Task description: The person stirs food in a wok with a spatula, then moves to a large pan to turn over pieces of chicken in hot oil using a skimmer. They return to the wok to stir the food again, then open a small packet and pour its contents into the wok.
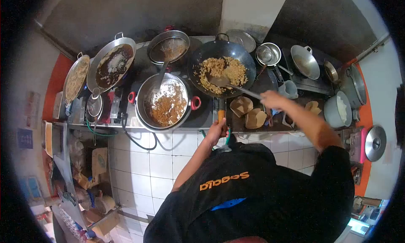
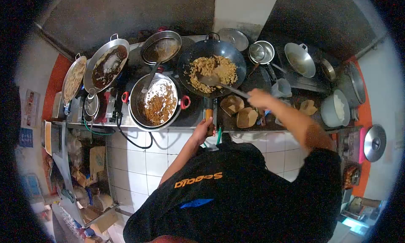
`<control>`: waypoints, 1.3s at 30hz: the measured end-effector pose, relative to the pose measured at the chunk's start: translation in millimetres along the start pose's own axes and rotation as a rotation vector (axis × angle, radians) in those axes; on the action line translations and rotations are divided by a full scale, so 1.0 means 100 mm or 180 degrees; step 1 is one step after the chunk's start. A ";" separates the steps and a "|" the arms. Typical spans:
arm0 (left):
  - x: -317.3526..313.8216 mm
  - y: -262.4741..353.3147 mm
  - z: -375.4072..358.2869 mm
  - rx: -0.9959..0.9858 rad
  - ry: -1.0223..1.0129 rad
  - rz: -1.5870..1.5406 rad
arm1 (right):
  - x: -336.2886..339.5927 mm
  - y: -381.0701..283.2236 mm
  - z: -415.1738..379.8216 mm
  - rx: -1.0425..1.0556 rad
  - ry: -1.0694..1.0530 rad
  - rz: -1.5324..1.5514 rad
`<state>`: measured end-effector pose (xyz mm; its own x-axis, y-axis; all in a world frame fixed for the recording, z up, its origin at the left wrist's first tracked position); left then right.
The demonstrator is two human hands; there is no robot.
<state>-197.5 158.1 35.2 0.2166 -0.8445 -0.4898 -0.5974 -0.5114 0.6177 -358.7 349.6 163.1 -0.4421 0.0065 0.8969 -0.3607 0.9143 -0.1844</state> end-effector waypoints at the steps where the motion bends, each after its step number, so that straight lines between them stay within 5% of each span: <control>1: -0.01 -0.01 0.05 -0.0006 0.0012 -0.0028 | 0.05 0.06 -0.03 0.0540 -0.0174 -0.0490; 6: -0.04 -0.09 0.09 -0.0013 0.0018 0.0003 | -0.01 -0.03 0.31 -0.0124 0.0059 -0.0314; 9: -0.04 -0.10 0.10 0.0011 0.0044 -0.0053 | 0.00 -0.04 -0.10 0.0221 0.0065 -0.0189; 11: -0.06 -0.07 0.12 -0.0060 0.0001 -0.0110 | 0.33 0.10 -0.46 -0.0280 -0.0422 0.0141; 13: -0.03 -0.14 0.13 -0.0057 0.0032 -0.0093 | -0.01 0.30 0.01 -0.0102 -0.0360 0.0016; 15: -0.06 -0.15 0.12 -0.0055 0.0004 -0.0107 | 0.01 0.17 0.37 -0.0177 0.0387 -0.0241; 16: -0.06 -0.17 0.13 -0.0038 0.0007 -0.0120 | -0.07 0.16 0.41 -0.0530 0.0142 -0.0065; 17: -0.02 -0.15 0.15 -0.0023 0.0014 -0.0105 | 0.04 0.24 0.40 -0.0520 0.0158 -0.0046; 19: -0.03 -0.10 0.16 -0.0002 0.0046 -0.0085 | 0.25 0.35 0.41 0.0600 -0.0338 -0.0775; 21: 0.00 -0.21 0.21 -0.0033 -0.0082 -0.0145 | 0.73 0.58 0.53 0.0247 -0.0694 -0.0822; 26: -0.07 -0.11 0.09 -0.0009 0.0004 -0.0175 | 2.10 -0.19 0.47 -0.0702 -0.0502 -0.1355; 32: -0.09 -0.09 0.08 -0.0085 -0.0045 -0.0117 | 2.35 -0.37 0.64 -0.1334 -0.0719 -0.2541; 36: -0.08 -0.10 0.09 -0.0080 0.0005 -0.0123 | 2.12 -0.56 1.09 -0.0485 0.0414 -0.2416; 39: -0.08 -0.09 0.06 0.0033 0.0103 -0.0096 | 2.06 -0.54 1.20 -0.0069 0.0433 -0.2300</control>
Point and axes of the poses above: each hand's wrist, its own z-axis towards the middle knuckle, its own x-axis out of the back of the hand, y = z × x, the point moved 9 cm from there along z, towards the middle knuckle, and after that the axes turned 5 degrees about y, right-handed, at the moved point
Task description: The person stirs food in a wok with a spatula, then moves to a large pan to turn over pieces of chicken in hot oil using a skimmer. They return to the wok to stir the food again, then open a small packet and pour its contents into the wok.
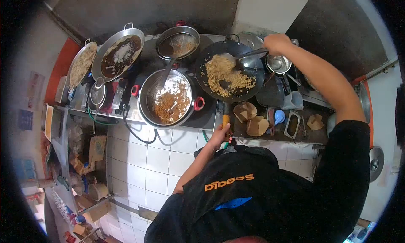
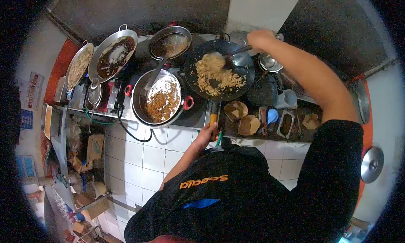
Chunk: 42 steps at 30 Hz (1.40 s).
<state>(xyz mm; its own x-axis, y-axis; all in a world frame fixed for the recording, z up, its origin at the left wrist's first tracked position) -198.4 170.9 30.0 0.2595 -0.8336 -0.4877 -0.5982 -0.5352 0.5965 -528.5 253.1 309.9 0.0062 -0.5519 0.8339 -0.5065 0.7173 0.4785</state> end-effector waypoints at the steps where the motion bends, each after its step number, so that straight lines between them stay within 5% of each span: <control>1: -0.01 0.02 -0.01 -0.0019 -0.0008 0.0001 | 0.09 0.04 -0.06 0.0009 -0.0015 -0.0003; 3: -0.01 -0.01 -0.01 -0.0012 -0.0018 -0.0012 | 0.23 0.00 -0.27 0.0820 -0.0395 0.0216; 6: 0.01 -0.04 0.04 -0.0047 -0.0084 -0.0064 | 0.25 0.38 -0.48 -0.0040 -0.1410 0.0963; 10: -0.02 0.00 0.02 -0.0051 -0.0099 -0.0065 | -0.01 0.55 -0.58 -0.0106 -0.2457 0.0547; 12: 0.00 -0.02 0.02 -0.0016 -0.0043 -0.0043 | -0.37 0.53 -0.67 -0.0519 -0.2867 0.1413; 14: 0.01 -0.06 0.07 -0.0051 -0.0116 -0.0070 | -0.88 0.23 -0.69 -0.0007 -0.3496 0.2240; 18: -0.01 -0.03 0.05 -0.0085 -0.0140 -0.0055 | -1.26 -0.25 -0.84 -0.0658 -0.2794 0.4040; 24: 0.00 -0.05 0.05 -0.0054 -0.0086 -0.0057 | -1.33 -0.32 -0.87 -0.0776 -0.2028 0.4376; 28: -0.02 -0.03 0.03 -0.0024 -0.0068 -0.0015 | -1.28 -0.91 -1.11 -0.0874 -0.1022 0.3530; 30: 0.00 -0.03 0.02 0.0060 -0.0029 -0.0015 | -1.52 -1.15 -1.23 0.0448 -0.0602 0.1965; 31: 0.01 -0.01 0.01 0.0054 -0.0042 0.0007 | -1.59 -1.15 -1.31 0.1281 0.0120 0.1269; 34: -0.01 -0.06 -0.02 0.0055 -0.0035 0.0067 | -1.79 -0.98 -1.22 0.1329 0.0450 0.0544; 35: 0.00 -0.05 0.01 0.0054 0.0003 0.0049 | -1.90 -0.73 -1.05 -0.0269 0.0324 0.2013; 36: 0.01 -0.05 0.04 0.0055 0.0031 0.0035 | -1.70 -0.91 -1.05 -0.0294 0.0324 0.2023; 38: -0.01 -0.04 0.06 0.0024 -0.0058 0.0055 | -1.71 -1.17 -1.21 -0.0821 -0.1086 0.3296; 40: -0.03 -0.01 -0.01 0.0066 -0.0042 -0.0009 | -1.68 -1.06 -1.36 -0.0468 -0.1082 0.3139; 42: -0.02 -0.04 0.06 0.0061 -0.0116 -0.0043 | -1.80 -0.81 -1.34 0.0672 -0.0591 0.2172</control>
Point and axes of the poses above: each hand's wrist, its own z-axis towards the middle knuckle, its own x-axis out of the back of the hand, y = z × x, the point moved 9 cm from there along z, towards the middle knuckle, and after that the axes turned 5 degrees about y, right-handed, at the moved point
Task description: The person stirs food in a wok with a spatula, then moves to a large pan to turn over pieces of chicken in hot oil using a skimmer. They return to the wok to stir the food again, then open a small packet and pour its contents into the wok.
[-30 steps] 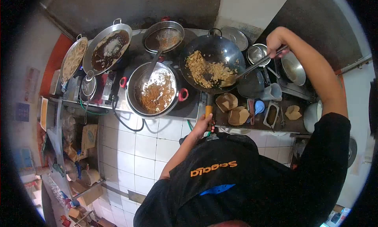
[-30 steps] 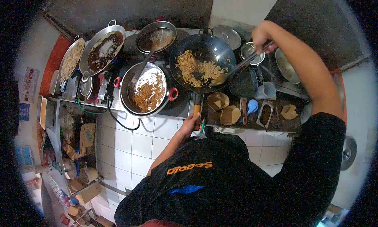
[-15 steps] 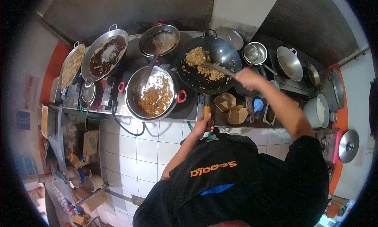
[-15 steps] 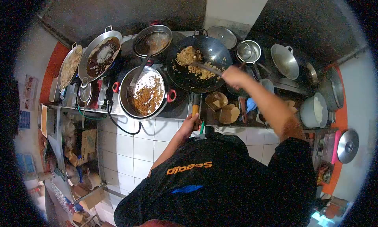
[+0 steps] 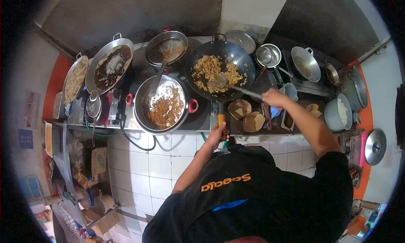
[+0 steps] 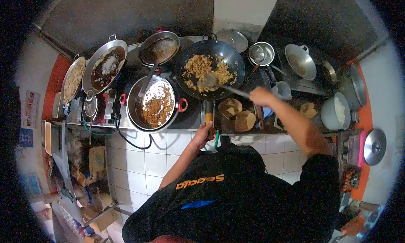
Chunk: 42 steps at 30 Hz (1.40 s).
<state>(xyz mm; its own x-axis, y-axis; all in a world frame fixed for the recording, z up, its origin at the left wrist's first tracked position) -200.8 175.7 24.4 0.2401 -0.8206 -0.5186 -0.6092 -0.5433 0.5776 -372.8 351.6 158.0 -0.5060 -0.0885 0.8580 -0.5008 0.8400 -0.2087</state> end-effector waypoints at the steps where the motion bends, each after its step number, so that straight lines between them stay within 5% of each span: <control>1: 0.00 0.00 0.00 -0.0050 -0.0019 0.0027 | -0.03 0.15 0.15 0.0145 0.0146 -0.0535; 2: 0.01 -0.01 -0.01 -0.0096 -0.0040 0.0073 | -0.13 0.46 0.41 -0.0243 0.0577 -0.0255; 5: 0.02 -0.06 0.01 -0.0019 -0.0066 -0.0013 | 0.35 -0.10 0.28 -0.0516 0.1029 -0.0081; 7: 0.02 -0.03 0.01 0.0007 -0.0068 -0.0053 | 0.23 -0.12 0.07 -0.1192 -0.0051 0.0967; 8: 0.01 -0.02 0.00 0.0026 -0.0071 -0.0065 | 0.30 -0.10 0.13 -0.0092 -0.0390 -0.0133; 9: 0.00 -0.02 -0.01 0.0043 -0.0071 -0.0089 | 0.37 0.33 0.25 0.0114 0.0072 -0.0034; 10: 0.00 -0.02 -0.01 0.0043 -0.0059 -0.0108 | 0.71 0.32 0.02 -0.0718 -0.0208 0.0239; 14: 0.02 -0.01 -0.02 0.0035 0.0029 -0.0053 | 1.61 0.21 0.03 -0.0813 -0.0070 -0.0378; 16: 0.00 -0.02 -0.04 0.0038 0.0027 -0.0084 | 1.98 0.09 -0.08 -0.1364 -0.0184 -0.0247; 18: 0.02 -0.02 -0.04 0.0039 0.0107 -0.0055 | 2.21 0.03 -0.07 -0.1558 -0.0758 -0.1149; 22: 0.02 -0.02 -0.04 0.0008 0.0099 -0.0140 | 2.06 -0.17 0.13 -0.1403 -0.1014 -0.1629; 26: -0.01 0.01 -0.03 -0.0032 0.0067 -0.0123 | 1.91 -0.28 0.50 -0.0837 0.0142 -0.1522; 30: 0.00 0.00 -0.04 -0.0043 0.0044 -0.0068 | 2.08 -0.15 0.39 -0.0539 0.0047 -0.0866; 32: 0.01 -0.03 -0.02 -0.0003 0.0001 -0.0088 | 2.24 -0.18 0.09 -0.1011 -0.0139 -0.0199; 38: -0.02 0.00 -0.02 0.0110 -0.0076 -0.0169 | 1.96 0.09 -0.05 -0.1609 -0.0983 -0.0502; 40: -0.03 -0.01 -0.02 0.0119 -0.0074 -0.0112 | 1.36 0.31 0.08 -0.1625 -0.1694 0.0271; 42: -0.04 0.00 -0.02 0.0100 -0.0134 -0.0140 | 0.94 0.26 0.18 -0.1478 -0.0932 0.1582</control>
Point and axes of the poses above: each hand's wrist, its own z-axis towards the middle knuckle, its own x-axis out of the back of the hand, y = z × x, the point moved 9 cm from there along z, towards the middle knuckle, and after that the axes turned 5 degrees about y, right-handed, at the moved point
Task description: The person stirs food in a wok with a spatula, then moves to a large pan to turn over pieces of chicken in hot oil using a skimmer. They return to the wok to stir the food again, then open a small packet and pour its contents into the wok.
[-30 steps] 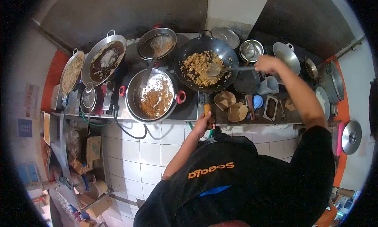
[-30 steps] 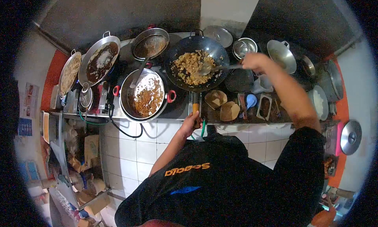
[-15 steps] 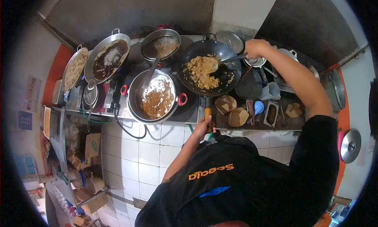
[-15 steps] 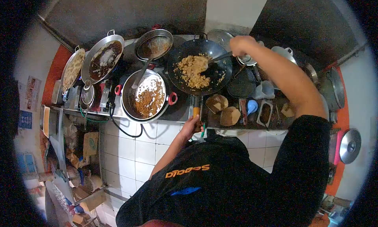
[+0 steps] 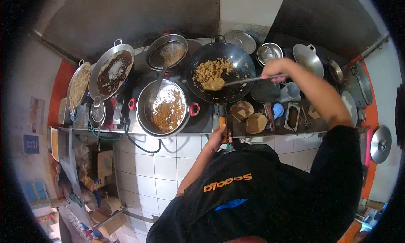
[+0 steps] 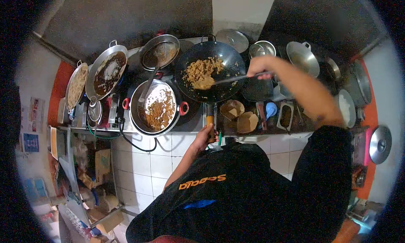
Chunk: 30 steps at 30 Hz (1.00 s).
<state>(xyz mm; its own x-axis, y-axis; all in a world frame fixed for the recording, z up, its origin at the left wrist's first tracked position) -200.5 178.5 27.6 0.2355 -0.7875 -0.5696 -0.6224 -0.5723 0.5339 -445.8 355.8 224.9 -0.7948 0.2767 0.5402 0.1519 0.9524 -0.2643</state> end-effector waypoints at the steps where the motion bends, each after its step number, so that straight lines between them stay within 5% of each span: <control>1: 0.01 0.01 0.01 0.0006 -0.0017 0.0043 | -0.11 0.07 0.06 -0.0069 0.0092 0.0182; 3: 0.02 -0.02 0.01 0.0058 0.0018 -0.0002 | -0.14 0.16 0.10 0.0058 0.0311 0.0575; 5: 0.08 -0.04 -0.01 0.0091 0.0120 0.0143 | -0.17 -0.06 0.17 0.1621 0.0451 -0.0417; 6: 0.06 -0.04 0.04 0.0108 0.0200 0.0269 | -0.18 -0.16 0.21 0.2685 0.1166 -0.0818; 7: 0.03 -0.04 0.06 0.0116 0.0175 0.0380 | -0.26 -0.04 0.35 0.1600 0.1403 -0.0461; 9: 0.06 -0.06 0.11 0.0067 -0.0039 0.0429 | -0.48 -0.25 0.03 0.1405 0.2178 -0.0277; 11: 0.07 -0.10 0.09 0.0101 -0.0253 0.0225 | -1.13 -0.23 0.46 0.1249 0.1732 -0.0196; 13: 0.05 -0.04 0.00 0.0182 -0.0262 0.0179 | -1.25 -0.11 -0.32 0.0552 0.2023 0.0001; 14: 0.07 -0.02 0.01 0.0202 -0.0283 0.0248 | -1.17 -0.03 -0.30 0.0526 0.2055 0.0065; 16: 0.09 -0.05 0.06 0.0214 -0.0288 0.0261 | -1.25 0.05 -0.14 0.0956 0.1074 -0.1875; 18: 0.15 -0.06 0.12 0.0294 -0.0227 0.0231 | -1.01 0.18 -0.12 0.0324 0.2014 0.0004; 20: 0.18 -0.08 0.18 0.0339 -0.0424 0.0153 | -1.28 0.02 0.10 -0.0018 0.2096 0.0524; 22: 0.10 -0.05 0.14 0.0383 -0.0430 0.0201 | -1.80 -0.15 0.61 0.0739 0.1137 0.0178; 23: 0.11 -0.04 0.10 0.0429 -0.0409 0.0220 | -1.69 -0.10 -0.04 0.1143 0.1238 0.0230; 26: 0.11 -0.06 0.08 0.0434 -0.0308 0.0148 | -1.49 0.38 0.33 0.0521 0.1233 -0.0939; 30: 0.17 -0.09 0.15 0.0504 -0.0336 -0.0015 | -1.31 -0.01 0.20 0.0189 0.2297 0.0206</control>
<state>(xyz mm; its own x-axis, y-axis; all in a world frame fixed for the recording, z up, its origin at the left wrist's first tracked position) -201.7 173.8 4.0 0.1643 -0.7516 -0.6388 -0.7330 -0.5263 0.4308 -353.7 316.0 138.1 -0.1965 0.3673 0.9091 0.1370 0.9284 -0.3455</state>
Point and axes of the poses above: each hand's wrist, its own z-axis towards the middle knuckle, its own x-axis out of the back of the hand, y = z × x, the point moved 9 cm from there along z, towards the middle knuckle, and after that the axes turned 5 degrees about y, right-handed, at the moved point
